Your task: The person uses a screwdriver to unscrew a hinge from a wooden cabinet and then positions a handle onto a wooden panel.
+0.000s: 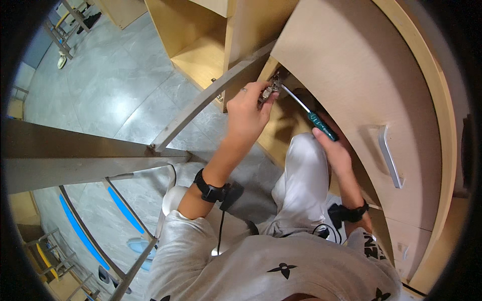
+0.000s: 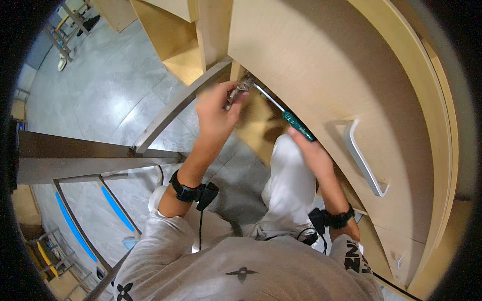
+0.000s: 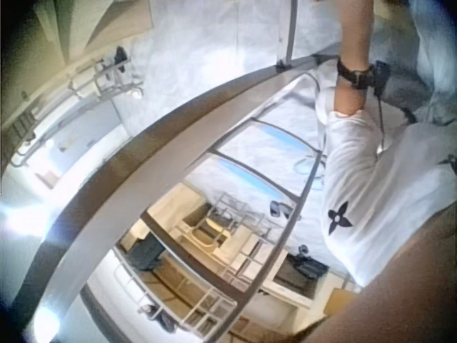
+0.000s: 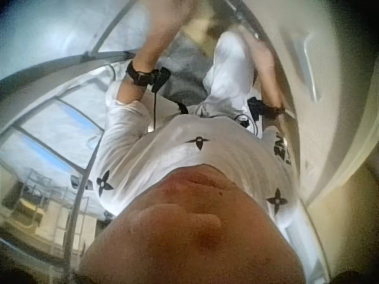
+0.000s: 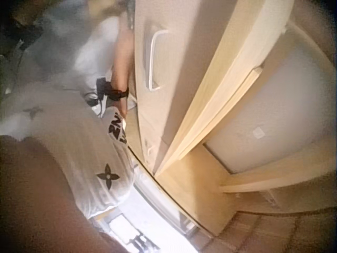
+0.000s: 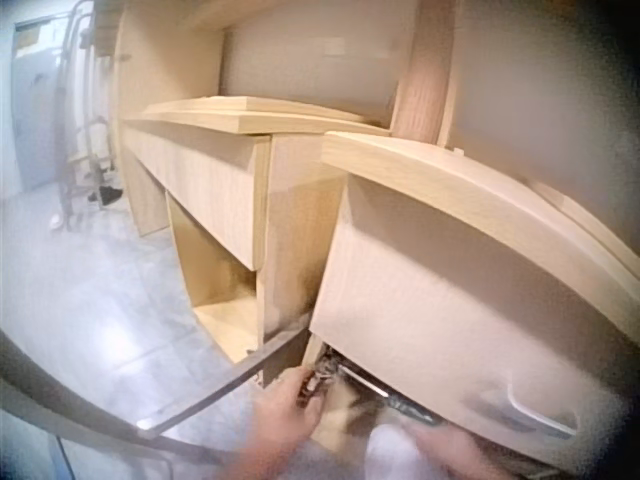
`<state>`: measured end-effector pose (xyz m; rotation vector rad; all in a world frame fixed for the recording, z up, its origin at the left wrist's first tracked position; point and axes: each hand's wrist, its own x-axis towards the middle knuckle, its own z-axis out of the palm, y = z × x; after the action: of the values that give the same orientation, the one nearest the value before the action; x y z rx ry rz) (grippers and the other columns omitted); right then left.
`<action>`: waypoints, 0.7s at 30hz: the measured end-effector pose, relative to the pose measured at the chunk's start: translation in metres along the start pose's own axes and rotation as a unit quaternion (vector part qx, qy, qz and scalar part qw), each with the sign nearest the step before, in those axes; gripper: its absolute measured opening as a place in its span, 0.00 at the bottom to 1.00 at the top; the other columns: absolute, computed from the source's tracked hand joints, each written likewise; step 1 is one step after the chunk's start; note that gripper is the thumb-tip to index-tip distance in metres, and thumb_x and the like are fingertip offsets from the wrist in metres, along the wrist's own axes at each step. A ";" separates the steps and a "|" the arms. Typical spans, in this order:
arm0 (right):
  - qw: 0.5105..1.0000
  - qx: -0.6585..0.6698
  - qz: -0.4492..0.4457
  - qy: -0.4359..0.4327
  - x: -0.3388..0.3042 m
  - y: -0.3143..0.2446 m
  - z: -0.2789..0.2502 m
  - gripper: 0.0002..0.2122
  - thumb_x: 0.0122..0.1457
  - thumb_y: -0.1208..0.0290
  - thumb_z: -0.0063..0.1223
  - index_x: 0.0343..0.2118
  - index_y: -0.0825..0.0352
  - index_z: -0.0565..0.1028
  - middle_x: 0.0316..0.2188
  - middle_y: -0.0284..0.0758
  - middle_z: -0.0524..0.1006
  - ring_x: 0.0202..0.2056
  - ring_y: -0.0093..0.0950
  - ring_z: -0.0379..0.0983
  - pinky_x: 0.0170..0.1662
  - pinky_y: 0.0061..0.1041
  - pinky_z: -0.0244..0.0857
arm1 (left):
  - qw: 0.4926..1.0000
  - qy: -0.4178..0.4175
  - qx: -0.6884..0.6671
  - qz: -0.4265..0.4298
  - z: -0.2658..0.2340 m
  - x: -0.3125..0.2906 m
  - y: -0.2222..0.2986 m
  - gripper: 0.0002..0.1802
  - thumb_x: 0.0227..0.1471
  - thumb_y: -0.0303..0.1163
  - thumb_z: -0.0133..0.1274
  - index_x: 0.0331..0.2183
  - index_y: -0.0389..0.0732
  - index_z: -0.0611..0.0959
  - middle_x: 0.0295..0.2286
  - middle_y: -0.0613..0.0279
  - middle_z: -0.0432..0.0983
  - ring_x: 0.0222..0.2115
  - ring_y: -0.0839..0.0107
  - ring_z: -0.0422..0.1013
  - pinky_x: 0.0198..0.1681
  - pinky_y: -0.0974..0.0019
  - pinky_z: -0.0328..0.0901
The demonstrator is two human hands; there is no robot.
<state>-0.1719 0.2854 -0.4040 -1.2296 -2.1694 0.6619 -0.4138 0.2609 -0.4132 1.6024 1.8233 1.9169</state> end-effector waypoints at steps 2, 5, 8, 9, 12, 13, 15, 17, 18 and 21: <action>0.784 0.511 0.306 -0.176 0.009 0.016 -0.014 0.14 0.60 0.65 0.47 0.45 0.68 0.68 0.21 0.32 0.66 0.16 0.13 0.58 0.17 0.11 0.53 | 0.999 0.019 -0.013 0.031 0.002 0.001 -0.004 0.12 0.39 0.29 0.63 0.30 0.40 0.79 0.22 0.58 0.75 0.19 0.66 0.70 0.22 0.69 0.63; 0.659 0.630 0.372 -0.178 0.009 0.007 -0.015 0.15 0.58 0.67 0.50 0.45 0.69 0.68 0.24 0.34 0.68 0.15 0.14 0.59 0.17 0.11 0.55 | 0.999 0.021 -0.004 0.030 0.003 -0.003 -0.009 0.12 0.39 0.28 0.63 0.30 0.40 0.79 0.21 0.58 0.74 0.18 0.67 0.70 0.22 0.68 0.63; 0.934 0.279 0.197 -0.107 0.003 -0.024 -0.008 0.14 0.57 0.68 0.52 0.42 0.70 0.70 0.26 0.35 0.72 0.19 0.18 0.64 0.23 0.15 0.61 | 0.999 0.011 -0.002 0.037 -0.002 -0.001 -0.011 0.11 0.40 0.26 0.61 0.30 0.38 0.77 0.24 0.56 0.74 0.22 0.59 0.72 0.23 0.64 0.66; 0.986 0.106 0.087 -0.091 0.001 -0.024 -0.004 0.13 0.57 0.68 0.52 0.42 0.71 0.71 0.26 0.35 0.73 0.20 0.20 0.66 0.25 0.17 0.63 | 0.999 0.008 -0.003 0.035 -0.002 -0.001 -0.012 0.11 0.40 0.26 0.61 0.30 0.38 0.77 0.24 0.56 0.74 0.22 0.59 0.72 0.23 0.64 0.66; 0.998 -0.052 -0.028 0.002 -0.003 -0.009 0.008 0.13 0.57 0.68 0.51 0.40 0.72 0.73 0.23 0.33 0.72 0.21 0.21 0.67 0.28 0.19 0.65 | 0.999 0.010 -0.025 0.033 -0.002 0.001 -0.011 0.11 0.39 0.26 0.61 0.29 0.38 0.77 0.23 0.55 0.74 0.22 0.58 0.72 0.23 0.64 0.66; 0.998 -0.047 -0.032 0.011 0.000 -0.001 0.004 0.12 0.57 0.68 0.51 0.40 0.72 0.73 0.23 0.33 0.72 0.21 0.21 0.67 0.28 0.19 0.65 | 0.999 0.022 -0.036 0.033 0.002 0.002 -0.010 0.12 0.39 0.27 0.63 0.29 0.39 0.78 0.22 0.57 0.74 0.19 0.64 0.70 0.22 0.67 0.64; 0.948 0.248 0.179 -0.093 0.008 0.015 -0.015 0.12 0.57 0.68 0.51 0.39 0.72 0.73 0.20 0.30 0.68 0.18 0.17 0.62 0.23 0.16 0.59 | 0.998 0.035 -0.050 0.034 0.005 0.005 -0.008 0.12 0.38 0.27 0.64 0.28 0.39 0.79 0.20 0.59 0.74 0.16 0.70 0.69 0.20 0.70 0.62; 0.755 0.507 0.369 -0.194 0.012 0.008 -0.015 0.12 0.57 0.68 0.51 0.38 0.71 0.72 0.17 0.28 0.65 0.14 0.14 0.56 0.18 0.13 0.54 | 0.997 0.043 -0.045 0.045 0.005 0.004 -0.012 0.12 0.38 0.28 0.65 0.28 0.40 0.79 0.19 0.60 0.74 0.16 0.71 0.68 0.19 0.71 0.62; 0.686 0.582 0.395 -0.186 0.014 -0.011 -0.009 0.12 0.57 0.68 0.51 0.39 0.71 0.72 0.17 0.27 0.62 0.13 0.12 0.52 0.15 0.12 0.49 | 0.997 0.042 -0.042 0.045 0.003 0.002 -0.015 0.12 0.38 0.28 0.65 0.28 0.40 0.79 0.19 0.60 0.74 0.16 0.71 0.68 0.19 0.71 0.62; 0.606 0.660 0.401 -0.190 0.013 -0.011 -0.001 0.13 0.57 0.67 0.50 0.41 0.70 0.70 0.16 0.26 0.58 0.13 0.10 0.48 0.15 0.11 0.46 | 0.999 0.031 -0.035 0.018 -0.001 0.000 -0.018 0.12 0.38 0.28 0.65 0.28 0.40 0.79 0.19 0.60 0.74 0.16 0.72 0.68 0.19 0.71 0.61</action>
<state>-0.1832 0.2925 -0.3932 -1.0289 -0.5440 2.4384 -0.4247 0.2650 -0.4265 1.5820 1.7407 2.0436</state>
